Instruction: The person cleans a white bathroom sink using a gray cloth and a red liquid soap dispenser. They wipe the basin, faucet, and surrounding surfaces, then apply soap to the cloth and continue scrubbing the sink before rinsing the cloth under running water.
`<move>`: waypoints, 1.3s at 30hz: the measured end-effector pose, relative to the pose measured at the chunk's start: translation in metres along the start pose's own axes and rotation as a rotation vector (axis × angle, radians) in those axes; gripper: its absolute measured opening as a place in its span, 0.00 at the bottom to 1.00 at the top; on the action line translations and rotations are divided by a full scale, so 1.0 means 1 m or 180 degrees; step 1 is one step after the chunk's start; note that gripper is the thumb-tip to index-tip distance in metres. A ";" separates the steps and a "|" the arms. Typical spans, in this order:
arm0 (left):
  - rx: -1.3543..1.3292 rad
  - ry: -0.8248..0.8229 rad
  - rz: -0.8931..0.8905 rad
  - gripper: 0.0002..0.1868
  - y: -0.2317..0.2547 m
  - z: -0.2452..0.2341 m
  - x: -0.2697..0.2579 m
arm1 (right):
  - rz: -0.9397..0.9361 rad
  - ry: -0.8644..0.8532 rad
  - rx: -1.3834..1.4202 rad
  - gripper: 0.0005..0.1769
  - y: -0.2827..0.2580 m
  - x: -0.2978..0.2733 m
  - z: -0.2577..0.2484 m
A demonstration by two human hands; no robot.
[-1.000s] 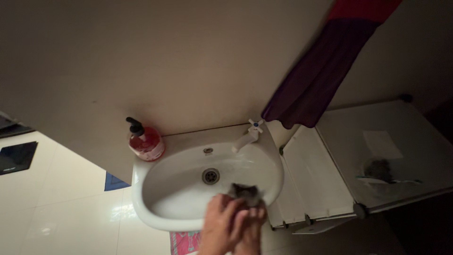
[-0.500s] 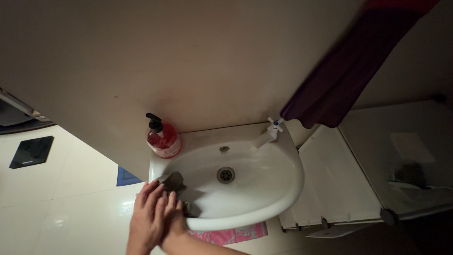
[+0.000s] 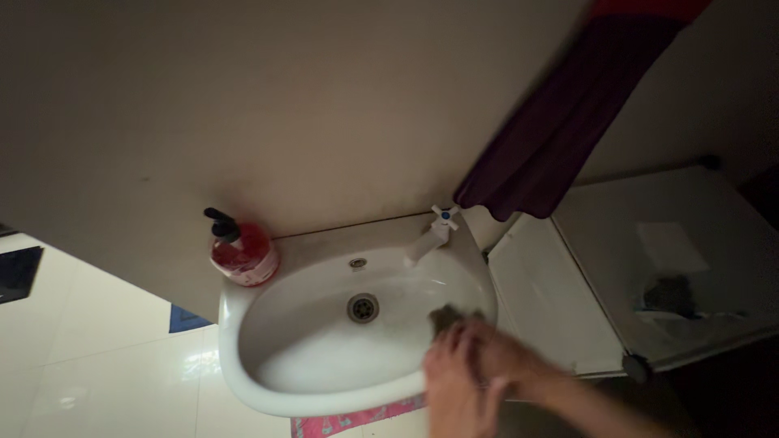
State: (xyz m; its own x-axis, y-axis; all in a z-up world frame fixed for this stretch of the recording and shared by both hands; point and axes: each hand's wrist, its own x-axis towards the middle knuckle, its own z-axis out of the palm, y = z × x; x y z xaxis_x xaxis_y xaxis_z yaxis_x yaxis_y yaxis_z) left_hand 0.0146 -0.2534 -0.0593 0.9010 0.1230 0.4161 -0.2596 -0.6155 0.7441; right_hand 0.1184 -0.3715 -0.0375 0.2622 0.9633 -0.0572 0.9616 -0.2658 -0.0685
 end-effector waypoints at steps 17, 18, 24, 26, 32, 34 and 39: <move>0.0213 -0.0788 -0.1369 0.21 -0.038 -0.068 0.061 | 0.1750 -0.1986 0.0951 0.36 0.010 0.090 -0.011; 0.0198 -0.0477 -0.1231 0.18 -0.041 -0.080 0.052 | 0.1603 -0.1616 0.1497 0.33 -0.002 0.093 -0.002; -0.0087 0.0896 -0.0954 0.13 -0.084 -0.174 0.017 | 0.1916 -0.0087 0.3030 0.26 -0.080 0.184 0.040; -0.0001 0.1164 -0.0891 0.13 -0.093 -0.196 0.011 | 0.1702 0.0038 0.2983 0.27 -0.110 0.232 0.048; 0.0252 0.1480 -0.0913 0.14 -0.105 -0.220 0.009 | 0.1162 -0.0085 0.2837 0.31 -0.110 0.280 0.075; 0.0224 0.1463 -0.1015 0.14 -0.104 -0.218 0.011 | 0.0667 -0.0231 0.2634 0.33 -0.071 0.252 0.076; -0.0012 0.1285 -0.0936 0.13 -0.091 -0.192 0.010 | 0.0201 -0.0353 0.0795 0.17 0.035 0.134 0.046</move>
State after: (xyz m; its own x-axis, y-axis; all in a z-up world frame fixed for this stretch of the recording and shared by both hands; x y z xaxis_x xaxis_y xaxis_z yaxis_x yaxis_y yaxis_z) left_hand -0.0195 -0.0468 -0.0226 0.7299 0.5830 0.3570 -0.0169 -0.5067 0.8619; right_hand 0.1838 -0.2534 -0.0937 0.2973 0.9383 -0.1769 0.8902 -0.3394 -0.3040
